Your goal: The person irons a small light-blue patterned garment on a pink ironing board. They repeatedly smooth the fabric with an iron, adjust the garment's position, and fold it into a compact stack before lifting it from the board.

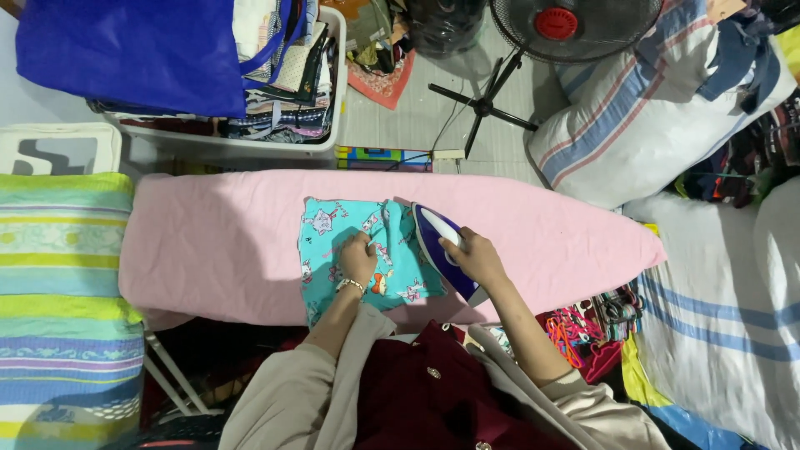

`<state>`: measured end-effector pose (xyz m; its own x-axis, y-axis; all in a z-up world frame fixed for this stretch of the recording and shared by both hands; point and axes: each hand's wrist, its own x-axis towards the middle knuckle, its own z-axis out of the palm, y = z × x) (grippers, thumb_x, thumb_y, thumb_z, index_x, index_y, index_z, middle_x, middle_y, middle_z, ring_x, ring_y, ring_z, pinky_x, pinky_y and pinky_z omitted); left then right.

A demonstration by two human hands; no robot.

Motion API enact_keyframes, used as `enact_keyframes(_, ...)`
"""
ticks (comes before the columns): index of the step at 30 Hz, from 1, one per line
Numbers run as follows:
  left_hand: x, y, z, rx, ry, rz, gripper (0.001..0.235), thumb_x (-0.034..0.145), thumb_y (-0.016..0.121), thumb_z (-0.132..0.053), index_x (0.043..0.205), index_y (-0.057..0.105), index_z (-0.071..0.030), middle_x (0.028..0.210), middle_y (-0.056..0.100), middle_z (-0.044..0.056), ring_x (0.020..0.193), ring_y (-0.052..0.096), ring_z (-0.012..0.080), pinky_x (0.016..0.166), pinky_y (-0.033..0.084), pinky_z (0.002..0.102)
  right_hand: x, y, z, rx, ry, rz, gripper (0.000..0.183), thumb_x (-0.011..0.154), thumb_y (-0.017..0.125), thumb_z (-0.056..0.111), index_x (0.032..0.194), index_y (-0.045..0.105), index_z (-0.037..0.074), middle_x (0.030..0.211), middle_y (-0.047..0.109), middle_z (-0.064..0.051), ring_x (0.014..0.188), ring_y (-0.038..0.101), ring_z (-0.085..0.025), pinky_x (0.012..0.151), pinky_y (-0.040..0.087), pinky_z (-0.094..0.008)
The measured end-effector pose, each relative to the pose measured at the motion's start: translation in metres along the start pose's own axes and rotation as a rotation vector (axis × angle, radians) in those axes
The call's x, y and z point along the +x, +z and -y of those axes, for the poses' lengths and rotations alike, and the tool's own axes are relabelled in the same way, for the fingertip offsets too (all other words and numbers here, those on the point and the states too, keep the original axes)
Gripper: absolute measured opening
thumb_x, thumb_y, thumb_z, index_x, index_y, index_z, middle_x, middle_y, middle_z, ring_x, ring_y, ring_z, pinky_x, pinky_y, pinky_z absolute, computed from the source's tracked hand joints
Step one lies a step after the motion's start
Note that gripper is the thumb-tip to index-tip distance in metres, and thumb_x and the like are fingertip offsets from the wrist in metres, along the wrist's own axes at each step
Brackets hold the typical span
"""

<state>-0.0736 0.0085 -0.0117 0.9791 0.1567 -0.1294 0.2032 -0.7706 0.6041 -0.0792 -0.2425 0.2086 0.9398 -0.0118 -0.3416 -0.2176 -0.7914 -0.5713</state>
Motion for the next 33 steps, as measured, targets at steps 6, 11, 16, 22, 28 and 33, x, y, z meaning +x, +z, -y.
enact_keyframes(6, -0.024, -0.026, -0.001, -0.592, -0.317, -0.090, 0.013, 0.095, 0.060, -0.018, 0.091, 0.056, -0.007, 0.077, 0.056, 0.008, 0.080, 0.063, 0.0274, 0.079, 0.050, 0.044, 0.012, 0.010, 0.000, -0.026, -0.025, 0.051, 0.059, 0.094, 0.062, 0.052, 0.120, 0.066, -0.001, 0.104, 0.071, -0.031, 0.107, 0.068, -0.047, 0.087, 0.057, -0.055)
enact_keyframes(11, -0.035, -0.019, 0.010, -0.637, -0.438, -0.128, 0.017, 0.092, 0.062, -0.020, 0.098, 0.059, -0.004, 0.085, 0.065, 0.014, 0.091, 0.067, 0.0336, 0.083, 0.051, 0.048, 0.008, 0.018, 0.039, -0.053, -0.083, 0.168, 0.060, 0.093, 0.061, 0.052, 0.123, 0.065, 0.000, 0.108, 0.071, -0.030, 0.110, 0.067, -0.046, 0.090, 0.057, -0.054)
enact_keyframes(16, -0.038, -0.032, 0.001, -0.733, -0.401, 0.029, 0.059, 0.096, 0.070, -0.032, 0.132, 0.035, 0.000, 0.101, 0.065, 0.017, 0.100, 0.067, 0.0312, 0.089, 0.054, 0.049, 0.007, 0.042, 0.058, -0.182, -0.114, 0.290, 0.066, 0.093, 0.056, 0.057, 0.130, 0.062, 0.003, 0.114, 0.070, -0.029, 0.114, 0.065, -0.048, 0.094, 0.054, -0.059)
enact_keyframes(22, -0.033, -0.025, 0.009, -0.786, -0.315, 0.053, 0.054, 0.094, 0.057, 0.004, 0.133, 0.019, 0.005, 0.061, 0.042, -0.004, 0.056, 0.047, 0.0095, 0.065, 0.050, 0.033, 0.038, 0.070, 0.035, -0.386, -0.101, 0.280, 0.064, 0.097, 0.050, 0.056, 0.137, 0.057, 0.007, 0.114, 0.070, -0.026, 0.111, 0.068, -0.043, 0.093, 0.056, -0.056)
enact_keyframes(28, -0.032, -0.020, 0.015, -0.812, -0.337, 0.092, 0.066, 0.095, 0.060, -0.002, 0.142, 0.015, 0.006, 0.074, 0.055, 0.001, 0.067, 0.054, 0.0118, 0.064, 0.050, 0.032, 0.060, 0.075, 0.013, -0.289, -0.106, 0.238, 0.069, 0.094, 0.052, 0.062, 0.134, 0.060, 0.006, 0.113, 0.071, -0.025, 0.113, 0.067, -0.043, 0.095, 0.055, -0.055)
enact_keyframes(33, -0.032, -0.025, 0.015, -0.781, -0.369, 0.102, 0.072, 0.095, 0.064, -0.007, 0.144, 0.014, 0.006, 0.085, 0.059, 0.007, 0.077, 0.061, 0.0166, 0.068, 0.054, 0.038, 0.038, 0.058, 0.033, -0.371, -0.221, 0.343, 0.069, 0.091, 0.051, 0.062, 0.132, 0.062, 0.008, 0.116, 0.071, -0.025, 0.116, 0.065, -0.043, 0.100, 0.053, -0.055)
